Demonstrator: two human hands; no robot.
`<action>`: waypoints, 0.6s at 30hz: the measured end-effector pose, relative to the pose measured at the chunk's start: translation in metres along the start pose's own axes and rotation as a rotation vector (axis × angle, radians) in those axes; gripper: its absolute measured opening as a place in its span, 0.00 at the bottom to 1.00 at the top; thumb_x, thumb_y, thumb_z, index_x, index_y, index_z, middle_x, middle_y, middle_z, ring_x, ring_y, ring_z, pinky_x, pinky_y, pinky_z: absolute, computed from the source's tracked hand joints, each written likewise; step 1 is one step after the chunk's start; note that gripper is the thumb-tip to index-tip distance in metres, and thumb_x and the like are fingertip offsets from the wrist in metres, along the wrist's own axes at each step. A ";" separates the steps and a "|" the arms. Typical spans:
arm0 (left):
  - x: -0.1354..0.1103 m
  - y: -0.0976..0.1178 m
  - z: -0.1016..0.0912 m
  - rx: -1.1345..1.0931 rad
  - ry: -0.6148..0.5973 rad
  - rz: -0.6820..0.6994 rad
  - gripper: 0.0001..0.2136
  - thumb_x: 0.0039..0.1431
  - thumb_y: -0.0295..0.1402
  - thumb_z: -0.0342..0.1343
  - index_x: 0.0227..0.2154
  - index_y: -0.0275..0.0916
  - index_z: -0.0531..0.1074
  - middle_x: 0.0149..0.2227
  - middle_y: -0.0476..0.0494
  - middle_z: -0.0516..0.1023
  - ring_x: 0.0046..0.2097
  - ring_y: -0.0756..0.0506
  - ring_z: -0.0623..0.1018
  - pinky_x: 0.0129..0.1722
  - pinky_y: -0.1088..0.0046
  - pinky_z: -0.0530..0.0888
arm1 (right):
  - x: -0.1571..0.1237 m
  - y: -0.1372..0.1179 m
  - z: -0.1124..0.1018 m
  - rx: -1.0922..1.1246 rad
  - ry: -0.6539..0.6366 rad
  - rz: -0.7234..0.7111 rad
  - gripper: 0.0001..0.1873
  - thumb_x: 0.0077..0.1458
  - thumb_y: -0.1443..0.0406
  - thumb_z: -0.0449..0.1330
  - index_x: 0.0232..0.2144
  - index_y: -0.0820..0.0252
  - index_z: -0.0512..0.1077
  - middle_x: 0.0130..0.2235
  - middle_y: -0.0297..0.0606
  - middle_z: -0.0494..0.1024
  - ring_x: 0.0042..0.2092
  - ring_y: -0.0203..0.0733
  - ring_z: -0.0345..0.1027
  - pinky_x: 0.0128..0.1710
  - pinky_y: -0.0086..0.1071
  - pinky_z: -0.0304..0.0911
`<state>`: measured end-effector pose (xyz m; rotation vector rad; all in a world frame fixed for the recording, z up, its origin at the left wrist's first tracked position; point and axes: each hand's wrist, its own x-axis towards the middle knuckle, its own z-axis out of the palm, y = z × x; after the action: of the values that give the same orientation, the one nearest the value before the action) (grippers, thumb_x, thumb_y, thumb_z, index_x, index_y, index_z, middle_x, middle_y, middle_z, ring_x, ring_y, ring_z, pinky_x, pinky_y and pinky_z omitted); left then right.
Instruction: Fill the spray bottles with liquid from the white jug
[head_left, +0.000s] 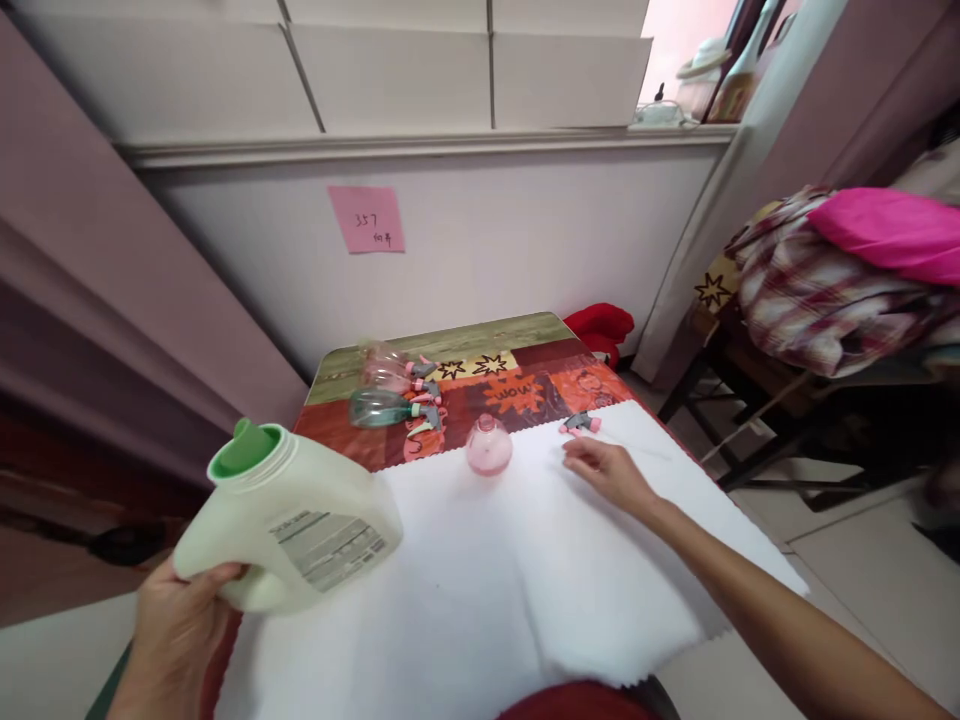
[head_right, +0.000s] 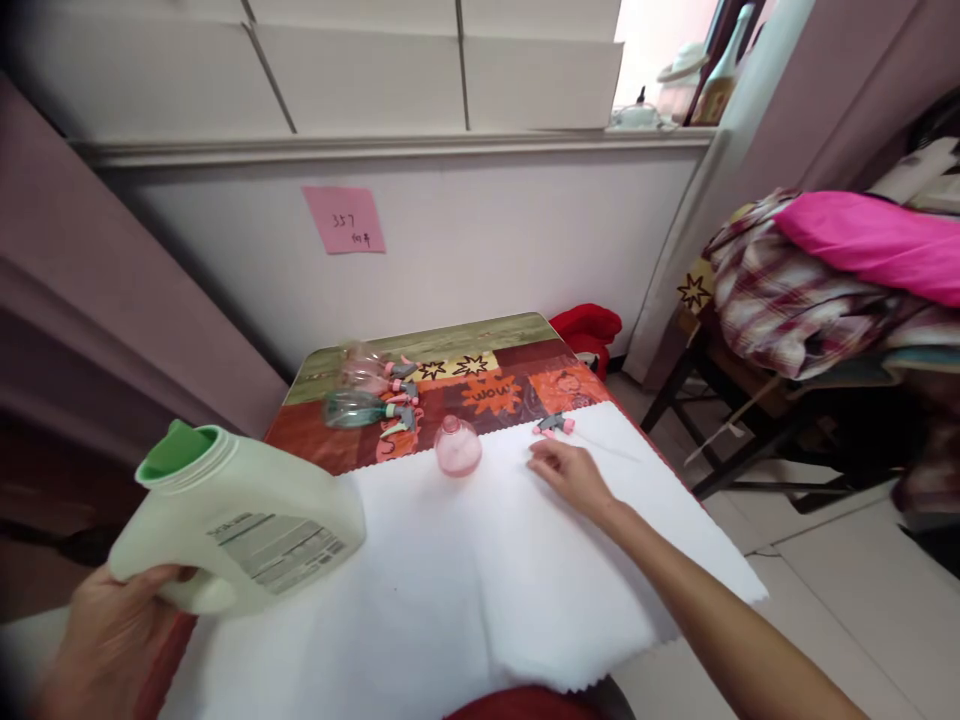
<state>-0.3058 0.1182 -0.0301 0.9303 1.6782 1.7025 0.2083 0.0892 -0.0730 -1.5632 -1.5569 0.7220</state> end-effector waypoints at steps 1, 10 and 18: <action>-0.007 0.006 0.005 -0.040 0.024 -0.010 0.20 0.23 0.39 0.73 0.27 0.48 0.78 0.29 0.52 0.82 0.30 0.38 0.76 0.35 0.44 0.80 | 0.003 0.014 -0.015 -0.083 0.050 0.030 0.19 0.58 0.51 0.59 0.41 0.58 0.77 0.38 0.42 0.84 0.38 0.48 0.78 0.41 0.39 0.71; -0.054 0.054 0.025 -0.221 0.310 0.120 0.19 0.29 0.35 0.73 0.26 0.40 0.73 0.22 0.56 0.73 0.25 0.50 0.69 0.25 0.71 0.69 | 0.038 0.066 -0.056 -0.795 0.080 0.212 0.27 0.61 0.48 0.51 0.49 0.57 0.78 0.52 0.49 0.81 0.44 0.56 0.78 0.37 0.41 0.67; -0.074 0.031 0.035 -0.098 0.406 0.117 0.20 0.36 0.42 0.74 0.28 0.37 0.71 0.20 0.56 0.71 0.22 0.53 0.65 0.23 0.72 0.62 | 0.060 0.068 -0.048 -0.892 -0.084 0.185 0.15 0.55 0.50 0.56 0.31 0.52 0.76 0.39 0.55 0.83 0.39 0.67 0.77 0.33 0.49 0.64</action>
<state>-0.2308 0.0785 -0.0071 0.6798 1.7967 2.1444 0.2896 0.1466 -0.0971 -2.3545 -1.9465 0.1577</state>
